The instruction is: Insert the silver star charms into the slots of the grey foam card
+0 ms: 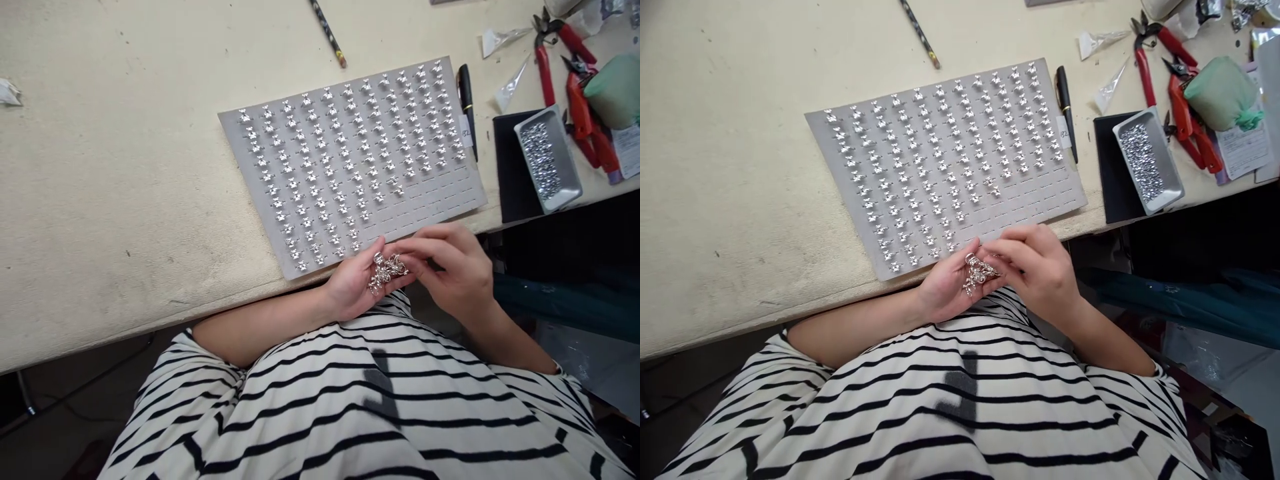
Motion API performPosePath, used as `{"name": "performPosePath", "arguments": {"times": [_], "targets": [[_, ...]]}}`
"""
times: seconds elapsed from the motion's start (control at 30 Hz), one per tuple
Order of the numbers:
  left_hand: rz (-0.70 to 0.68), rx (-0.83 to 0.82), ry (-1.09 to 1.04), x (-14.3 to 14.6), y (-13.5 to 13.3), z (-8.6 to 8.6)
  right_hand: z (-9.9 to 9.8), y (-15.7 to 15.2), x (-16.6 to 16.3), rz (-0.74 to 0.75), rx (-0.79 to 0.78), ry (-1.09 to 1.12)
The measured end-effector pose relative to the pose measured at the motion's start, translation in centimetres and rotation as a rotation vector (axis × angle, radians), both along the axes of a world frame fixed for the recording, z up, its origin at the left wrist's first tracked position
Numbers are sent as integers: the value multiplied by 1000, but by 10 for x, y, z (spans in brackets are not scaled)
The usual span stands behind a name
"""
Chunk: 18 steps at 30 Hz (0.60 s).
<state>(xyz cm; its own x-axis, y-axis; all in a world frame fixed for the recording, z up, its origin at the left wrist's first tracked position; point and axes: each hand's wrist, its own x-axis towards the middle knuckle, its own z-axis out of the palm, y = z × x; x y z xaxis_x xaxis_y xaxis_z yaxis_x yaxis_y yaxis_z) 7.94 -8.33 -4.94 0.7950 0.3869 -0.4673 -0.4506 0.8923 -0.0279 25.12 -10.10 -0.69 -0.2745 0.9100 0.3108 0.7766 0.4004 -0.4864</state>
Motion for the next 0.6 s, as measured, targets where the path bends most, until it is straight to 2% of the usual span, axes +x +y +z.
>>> {"name": "performPosePath", "arguments": {"times": [0.1, 0.2, 0.4, 0.5, 0.6], "targets": [[-2, -31, 58, 2, -2, 2, -2, -5, -9, 81, -32, -6], [12, -52, 95, 2, -2, 3, -7, -3, -13, 101, -62, -22], [7, 5, 17, -1, 0, 2, -3, -7, -5, 113, -101, 25], [8, 19, 33, -1, -2, 1, -3, -5, 5, 48, -83, 20], [-23, 61, 52, -1, -3, 1, -13, 6, 19, -88, -3, -32]]}}
